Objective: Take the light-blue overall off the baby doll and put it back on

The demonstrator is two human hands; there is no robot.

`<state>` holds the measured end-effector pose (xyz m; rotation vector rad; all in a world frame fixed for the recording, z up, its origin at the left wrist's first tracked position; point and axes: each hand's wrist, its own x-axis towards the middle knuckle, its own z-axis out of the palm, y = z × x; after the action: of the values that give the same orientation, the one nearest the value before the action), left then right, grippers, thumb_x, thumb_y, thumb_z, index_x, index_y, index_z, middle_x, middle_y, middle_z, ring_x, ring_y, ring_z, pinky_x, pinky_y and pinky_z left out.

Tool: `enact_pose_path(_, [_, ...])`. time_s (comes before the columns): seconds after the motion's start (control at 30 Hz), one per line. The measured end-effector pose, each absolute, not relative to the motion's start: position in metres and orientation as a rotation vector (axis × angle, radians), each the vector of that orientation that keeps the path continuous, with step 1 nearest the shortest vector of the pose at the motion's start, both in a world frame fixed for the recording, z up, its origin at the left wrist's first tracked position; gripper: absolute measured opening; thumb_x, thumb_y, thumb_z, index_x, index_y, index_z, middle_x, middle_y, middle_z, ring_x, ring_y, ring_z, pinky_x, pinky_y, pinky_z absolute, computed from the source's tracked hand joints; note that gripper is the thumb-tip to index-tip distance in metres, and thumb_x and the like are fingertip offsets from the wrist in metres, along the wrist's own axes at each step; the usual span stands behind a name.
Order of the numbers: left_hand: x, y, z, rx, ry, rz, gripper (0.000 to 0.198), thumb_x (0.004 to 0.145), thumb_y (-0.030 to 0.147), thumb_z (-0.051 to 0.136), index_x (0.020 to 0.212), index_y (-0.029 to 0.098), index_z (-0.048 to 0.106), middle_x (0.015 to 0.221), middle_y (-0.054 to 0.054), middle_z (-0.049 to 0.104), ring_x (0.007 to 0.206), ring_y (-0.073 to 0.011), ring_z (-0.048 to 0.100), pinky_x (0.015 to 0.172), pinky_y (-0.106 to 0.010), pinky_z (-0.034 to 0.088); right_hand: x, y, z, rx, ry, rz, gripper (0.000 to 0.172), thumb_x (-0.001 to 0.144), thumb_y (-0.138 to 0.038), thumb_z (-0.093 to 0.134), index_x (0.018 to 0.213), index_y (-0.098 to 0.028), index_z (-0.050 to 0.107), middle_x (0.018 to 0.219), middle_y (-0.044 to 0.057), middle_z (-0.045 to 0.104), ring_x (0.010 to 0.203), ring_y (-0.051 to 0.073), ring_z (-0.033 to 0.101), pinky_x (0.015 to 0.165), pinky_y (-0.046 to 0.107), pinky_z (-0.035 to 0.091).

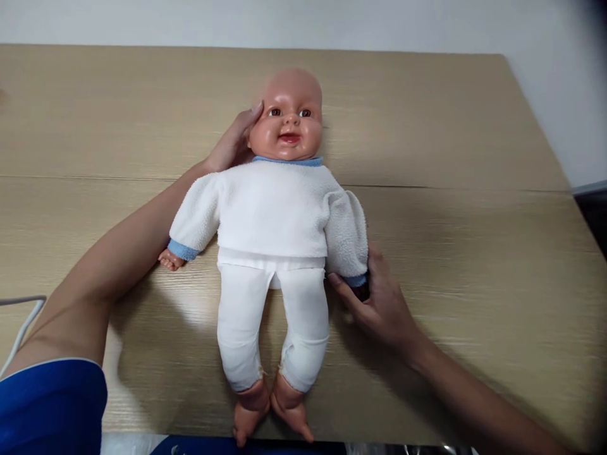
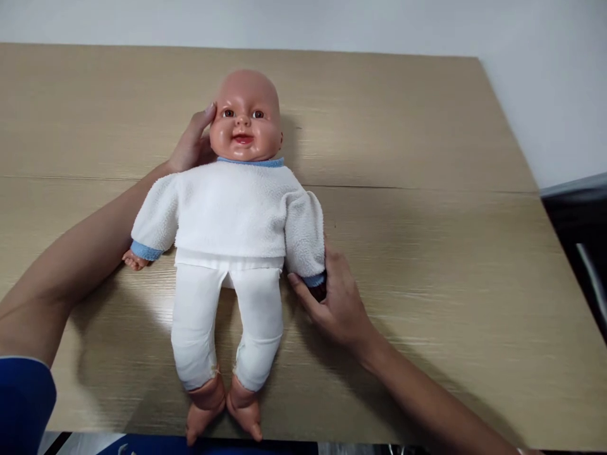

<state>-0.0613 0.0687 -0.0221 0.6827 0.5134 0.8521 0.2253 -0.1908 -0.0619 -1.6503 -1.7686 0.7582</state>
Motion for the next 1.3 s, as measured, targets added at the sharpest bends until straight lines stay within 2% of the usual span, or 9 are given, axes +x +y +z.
enact_pose_path(0.17, [-0.053, 0.068, -0.024, 0.672, 0.54, 0.924, 0.063, 0.128, 0.053, 0.03, 0.161, 0.017, 0.07, 0.128, -0.011, 0.092, 0.175, -0.0363, 0.054, 0.153, -0.063, 0.028, 0.224, -0.189, -0.061, -1.638, -1.763, 0.778, 0.068, 0.108, -0.065, 0.075, 0.165, -0.032, 0.056, 0.153, 0.019, 0.073, 0.141, 0.045, 0.069, 0.125, 0.069, 0.055])
enact_pose_path(0.37, [-0.056, 0.056, -0.021, 0.717, 0.474, 0.958, 0.055, 0.129, 0.044, 0.043, 0.16, 0.008, 0.071, 0.15, -0.01, 0.086, 0.171, -0.0334, 0.059, 0.154, -0.06, 0.029, 0.224, -0.187, -0.06, -1.642, -1.781, 0.78, 0.069, 0.108, -0.065, 0.074, 0.166, -0.032, 0.057, 0.155, 0.02, 0.072, 0.144, 0.046, 0.067, 0.128, 0.071, 0.053])
enact_pose_path(0.47, [-0.057, 0.052, -0.018, 0.765, 0.471, 0.933, 0.053, 0.129, 0.044, 0.049, 0.154, 0.005, 0.074, 0.151, -0.011, 0.085, 0.169, -0.0331, 0.061, 0.153, -0.058, 0.03, 0.224, -0.185, -0.059, -1.624, -1.787, 0.771, 0.069, 0.108, -0.066, 0.074, 0.166, -0.032, 0.057, 0.16, 0.02, 0.07, 0.149, 0.047, 0.065, 0.131, 0.072, 0.051])
enact_pose_path(0.6, [-0.057, 0.049, -0.017, 0.82, 0.487, 0.955, 0.055, 0.129, 0.047, 0.045, 0.15, 0.006, 0.075, 0.148, -0.011, 0.087, 0.169, -0.0307, 0.061, 0.153, -0.056, 0.03, 0.223, -0.183, -0.057, -1.615, -1.811, 0.766, 0.067, 0.109, -0.068, 0.072, 0.163, -0.03, 0.059, 0.156, 0.021, 0.072, 0.146, 0.046, 0.067, 0.129, 0.071, 0.052])
enact_pose_path(0.8, [-0.058, 0.053, -0.02, 0.839, 0.517, 0.956, 0.054, 0.13, 0.048, 0.039, 0.157, 0.014, 0.071, 0.148, -0.004, 0.087, 0.174, -0.0255, 0.055, 0.154, -0.053, 0.028, 0.224, -0.181, -0.057, -1.628, -1.84, 0.746, 0.071, 0.109, -0.071, 0.069, 0.165, -0.028, 0.058, 0.151, 0.022, 0.074, 0.142, 0.046, 0.069, 0.126, 0.07, 0.055])
enact_pose_path(0.97, [-0.066, 0.07, -0.031, 0.917, 0.518, 0.868, 0.057, 0.132, 0.048, 0.034, 0.154, 0.013, 0.073, 0.138, -0.005, 0.091, 0.17, -0.0253, 0.06, 0.149, -0.049, 0.038, 0.223, -0.18, -0.057, -1.604, -1.849, 0.737, 0.073, 0.11, -0.071, 0.069, 0.168, -0.029, 0.056, 0.158, 0.022, 0.071, 0.148, 0.046, 0.066, 0.13, 0.071, 0.051])
enact_pose_path(1.1, [-0.069, 0.08, -0.037, 0.922, 0.556, 0.888, 0.055, 0.132, 0.047, 0.034, 0.158, 0.015, 0.071, 0.134, -0.005, 0.092, 0.166, -0.0235, 0.064, 0.147, -0.044, 0.041, 0.222, -0.179, -0.057, -1.603, -1.864, 0.724, 0.073, 0.111, -0.071, 0.067, 0.167, -0.026, 0.055, 0.153, 0.023, 0.073, 0.144, 0.046, 0.068, 0.128, 0.069, 0.053])
enact_pose_path(1.2, [-0.068, 0.079, -0.035, 0.892, 0.566, 0.878, 0.055, 0.132, 0.048, 0.037, 0.16, 0.015, 0.071, 0.136, -0.005, 0.091, 0.167, -0.0242, 0.063, 0.148, -0.046, 0.039, 0.223, -0.179, -0.058, -1.599, -1.868, 0.723, 0.071, 0.111, -0.071, 0.066, 0.165, -0.025, 0.056, 0.152, 0.022, 0.073, 0.142, 0.045, 0.068, 0.127, 0.068, 0.054])
enact_pose_path(1.3, [-0.067, 0.073, -0.031, 0.87, 0.544, 0.88, 0.052, 0.131, 0.05, 0.041, 0.161, 0.018, 0.07, 0.144, -0.003, 0.089, 0.171, -0.0234, 0.058, 0.153, -0.048, 0.03, 0.223, -0.179, -0.059, -1.592, -1.86, 0.723, 0.075, 0.111, -0.073, 0.066, 0.167, -0.025, 0.055, 0.155, 0.023, 0.071, 0.143, 0.046, 0.067, 0.127, 0.069, 0.053])
